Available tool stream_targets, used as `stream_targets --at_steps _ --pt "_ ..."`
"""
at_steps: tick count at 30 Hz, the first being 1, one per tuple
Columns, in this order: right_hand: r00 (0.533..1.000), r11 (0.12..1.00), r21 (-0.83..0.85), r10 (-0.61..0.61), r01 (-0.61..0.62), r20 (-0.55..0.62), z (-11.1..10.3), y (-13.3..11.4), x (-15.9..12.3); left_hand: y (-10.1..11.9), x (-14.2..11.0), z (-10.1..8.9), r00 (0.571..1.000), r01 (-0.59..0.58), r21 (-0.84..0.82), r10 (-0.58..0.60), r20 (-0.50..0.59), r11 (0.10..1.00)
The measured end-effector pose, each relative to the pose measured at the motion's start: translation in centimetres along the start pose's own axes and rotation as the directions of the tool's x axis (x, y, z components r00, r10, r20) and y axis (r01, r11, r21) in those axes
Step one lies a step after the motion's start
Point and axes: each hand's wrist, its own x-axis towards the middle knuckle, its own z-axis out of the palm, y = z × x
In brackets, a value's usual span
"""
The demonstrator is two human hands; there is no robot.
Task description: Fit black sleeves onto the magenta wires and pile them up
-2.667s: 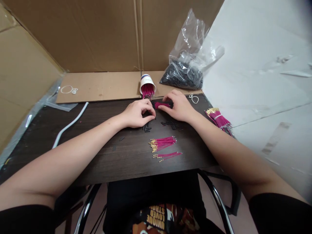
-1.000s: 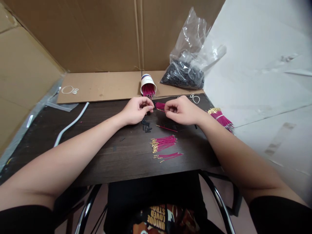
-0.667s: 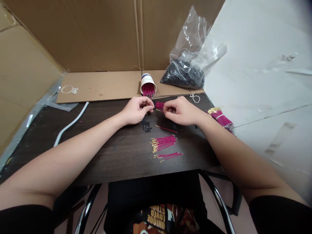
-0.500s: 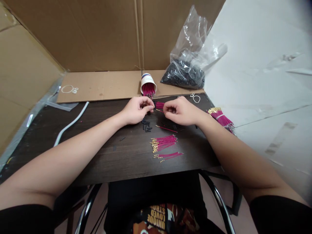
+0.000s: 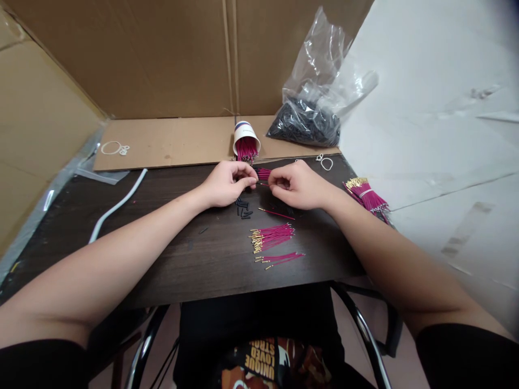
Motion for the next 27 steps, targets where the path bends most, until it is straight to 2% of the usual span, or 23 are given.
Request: stream_targets --at_steps 8,17,27 --pt "0.999 0.999 0.005 -0.036 0.036 -0.04 0.18 0.02 0.04 0.06 0.05 -0.03 1.0 0.013 -0.015 -0.013 -0.009 1.0" --pt "0.995 0.99 0.101 0.092 -0.094 0.026 0.26 -0.01 0.22 0.2 -0.01 0.06 1.0 0.01 -0.023 -0.011 -0.018 1.0" --pt "0.998 0.996 0.085 0.024 -0.019 -0.062 0.77 0.45 0.13 0.09 0.05 0.13 0.999 0.015 -0.028 -0.016 -0.031 0.999"
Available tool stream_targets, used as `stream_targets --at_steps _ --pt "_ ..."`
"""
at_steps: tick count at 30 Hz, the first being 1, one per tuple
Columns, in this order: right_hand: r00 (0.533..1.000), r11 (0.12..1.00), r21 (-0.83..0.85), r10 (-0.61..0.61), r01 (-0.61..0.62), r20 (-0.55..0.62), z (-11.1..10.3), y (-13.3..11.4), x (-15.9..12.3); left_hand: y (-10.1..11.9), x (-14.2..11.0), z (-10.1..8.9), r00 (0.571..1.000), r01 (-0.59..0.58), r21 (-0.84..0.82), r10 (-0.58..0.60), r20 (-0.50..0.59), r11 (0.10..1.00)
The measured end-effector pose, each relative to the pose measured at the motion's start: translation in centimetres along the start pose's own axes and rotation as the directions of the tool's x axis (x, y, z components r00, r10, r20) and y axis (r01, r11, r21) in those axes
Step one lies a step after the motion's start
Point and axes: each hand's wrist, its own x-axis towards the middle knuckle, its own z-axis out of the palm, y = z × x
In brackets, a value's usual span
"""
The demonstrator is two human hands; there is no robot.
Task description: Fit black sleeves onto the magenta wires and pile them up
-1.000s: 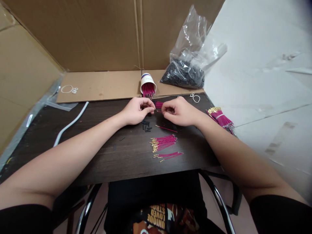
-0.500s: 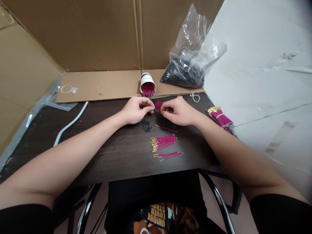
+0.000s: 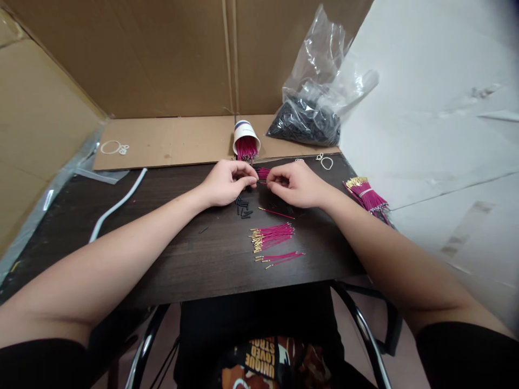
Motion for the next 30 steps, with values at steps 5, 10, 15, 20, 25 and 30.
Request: stream_targets --at_steps 5,10,15,20,25,30 --pt "1.0 1.0 -0.004 -0.01 0.01 -0.001 -0.2 0.1 0.0 0.3 -0.2 0.1 1.0 -0.009 -0.025 0.009 0.006 1.0" --pt "0.998 0.996 -0.074 -0.054 0.052 -0.033 -0.4 0.6 0.1 0.3 0.0 -0.1 0.994 -0.004 -0.098 -0.007 -0.112 0.995" --pt "0.994 0.96 -0.259 -0.111 0.102 -0.02 0.0 1.7 0.2 -0.3 0.6 0.0 0.967 -0.005 -0.042 -0.005 -0.255 0.999" --pt "0.99 0.919 -0.381 -0.128 0.096 -0.058 0.4 2.4 0.2 -0.8 0.7 0.1 0.966 0.018 0.007 -0.016 -0.257 1.0" --pt "0.986 0.908 -0.418 -0.082 0.015 -0.143 0.6 2.8 0.3 -0.7 0.6 0.0 0.972 0.032 0.057 -0.018 -0.234 0.998" --pt "0.989 0.903 -0.428 -0.023 -0.042 -0.144 1.1 3.3 0.4 -0.1 0.0 -0.1 0.993 -0.03 0.117 0.042 -0.106 0.993"
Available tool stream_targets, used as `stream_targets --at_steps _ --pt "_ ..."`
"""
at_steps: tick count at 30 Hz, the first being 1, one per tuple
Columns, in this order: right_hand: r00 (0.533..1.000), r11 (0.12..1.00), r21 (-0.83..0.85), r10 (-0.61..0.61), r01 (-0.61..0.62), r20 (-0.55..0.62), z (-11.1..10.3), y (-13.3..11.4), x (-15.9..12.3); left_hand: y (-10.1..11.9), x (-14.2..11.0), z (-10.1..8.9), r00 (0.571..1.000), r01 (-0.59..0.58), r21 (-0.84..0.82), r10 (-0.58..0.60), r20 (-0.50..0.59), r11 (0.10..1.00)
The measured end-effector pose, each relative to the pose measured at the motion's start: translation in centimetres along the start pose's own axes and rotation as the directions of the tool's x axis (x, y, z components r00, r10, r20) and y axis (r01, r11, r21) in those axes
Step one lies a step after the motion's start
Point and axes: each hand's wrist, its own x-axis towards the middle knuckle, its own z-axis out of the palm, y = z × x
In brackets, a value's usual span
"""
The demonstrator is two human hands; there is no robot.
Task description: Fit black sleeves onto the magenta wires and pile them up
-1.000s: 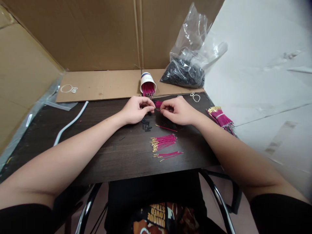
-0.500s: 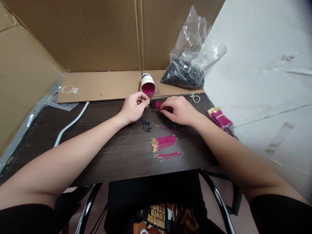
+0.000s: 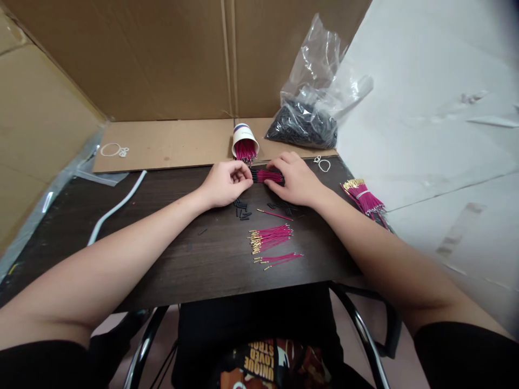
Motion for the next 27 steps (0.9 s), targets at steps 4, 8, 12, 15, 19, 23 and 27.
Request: stream_targets --at_steps 4,8,12,15,19,23,27 --pt "1.0 1.0 -0.009 0.021 -0.021 0.013 0.1 0.2 0.1 0.6 -0.6 -0.3 0.981 -0.098 0.059 0.086 0.176 0.993" --pt "1.0 0.999 0.05 0.001 -0.001 -0.008 -1.2 -0.4 0.1 0.9 -0.6 -0.9 0.943 -0.186 0.072 0.158 0.295 0.98" --pt "0.988 0.973 0.227 -0.069 0.037 0.135 -3.4 -2.3 -0.2 1.1 0.0 -2.0 0.881 -0.202 0.021 0.172 0.44 0.979" --pt "0.934 0.929 0.365 -0.182 0.061 0.307 -4.6 -3.9 -0.6 1.2 0.3 -2.7 0.858 -0.211 0.031 0.17 0.485 0.977" --pt "0.882 0.932 0.343 -0.26 0.121 0.394 -4.8 -5.2 -0.9 1.4 0.4 -3.0 0.842 -0.214 0.051 0.158 0.516 0.975" --pt "0.869 0.952 0.263 -0.26 0.157 0.422 -4.5 -5.6 -1.1 1.5 0.3 -3.1 0.818 -0.234 0.044 0.172 0.55 0.971" --pt "0.855 0.973 0.139 -0.228 0.183 0.467 -4.4 -6.0 -1.3 1.4 0.2 -2.9 0.813 -0.262 0.062 0.186 0.551 0.963"
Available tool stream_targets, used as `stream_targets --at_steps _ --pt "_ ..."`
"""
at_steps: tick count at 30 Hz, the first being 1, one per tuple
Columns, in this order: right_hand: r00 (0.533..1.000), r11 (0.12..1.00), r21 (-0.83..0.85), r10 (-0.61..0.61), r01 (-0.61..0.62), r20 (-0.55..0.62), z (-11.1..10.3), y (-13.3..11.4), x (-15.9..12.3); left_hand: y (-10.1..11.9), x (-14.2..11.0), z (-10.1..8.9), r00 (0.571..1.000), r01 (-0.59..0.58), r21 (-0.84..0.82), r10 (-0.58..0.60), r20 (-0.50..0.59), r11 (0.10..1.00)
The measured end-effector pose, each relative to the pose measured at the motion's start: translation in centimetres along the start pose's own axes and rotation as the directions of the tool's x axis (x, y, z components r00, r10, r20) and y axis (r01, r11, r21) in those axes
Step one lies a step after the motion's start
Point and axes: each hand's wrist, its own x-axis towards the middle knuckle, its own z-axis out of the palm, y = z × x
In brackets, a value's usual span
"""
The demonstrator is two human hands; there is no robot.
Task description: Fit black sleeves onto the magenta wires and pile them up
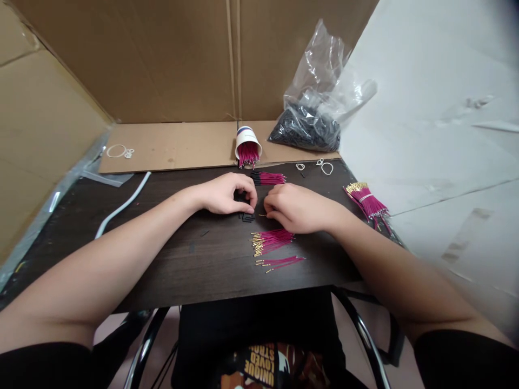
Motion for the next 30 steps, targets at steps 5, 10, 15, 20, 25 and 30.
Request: stream_targets --at_steps 5,10,15,20,25,30 --pt "0.998 0.998 -0.059 -0.015 0.012 -0.054 0.0 0.3 0.0 -0.3 0.2 0.4 0.998 -0.02 -0.016 0.019 -0.057 1.0" --pt "0.972 0.991 -0.024 0.121 -0.128 -0.204 -0.2 1.8 -0.1 -0.7 0.1 0.4 0.999 -0.024 -0.017 0.024 -0.032 1.0" --pt "0.91 0.986 0.112 0.158 -0.124 -0.383 0.2 3.1 0.3 -0.7 0.1 0.4 0.999 -0.025 0.006 0.025 -0.021 1.0" --pt "0.872 0.967 0.249 0.172 -0.06 -0.459 0.9 3.4 0.9 -0.2 0.2 0.6 1.0 -0.008 0.025 0.009 -0.029 1.0" --pt "0.87 0.974 0.219 0.162 -0.065 -0.466 1.0 3.4 1.0 0.6 0.3 1.1 1.0 -0.013 0.04 0.013 -0.005 0.999" --pt "0.85 0.957 0.273 0.224 -0.099 -0.477 0.9 3.6 1.0 0.7 0.4 1.7 0.999 0.02 0.047 -0.018 -0.041 0.999"
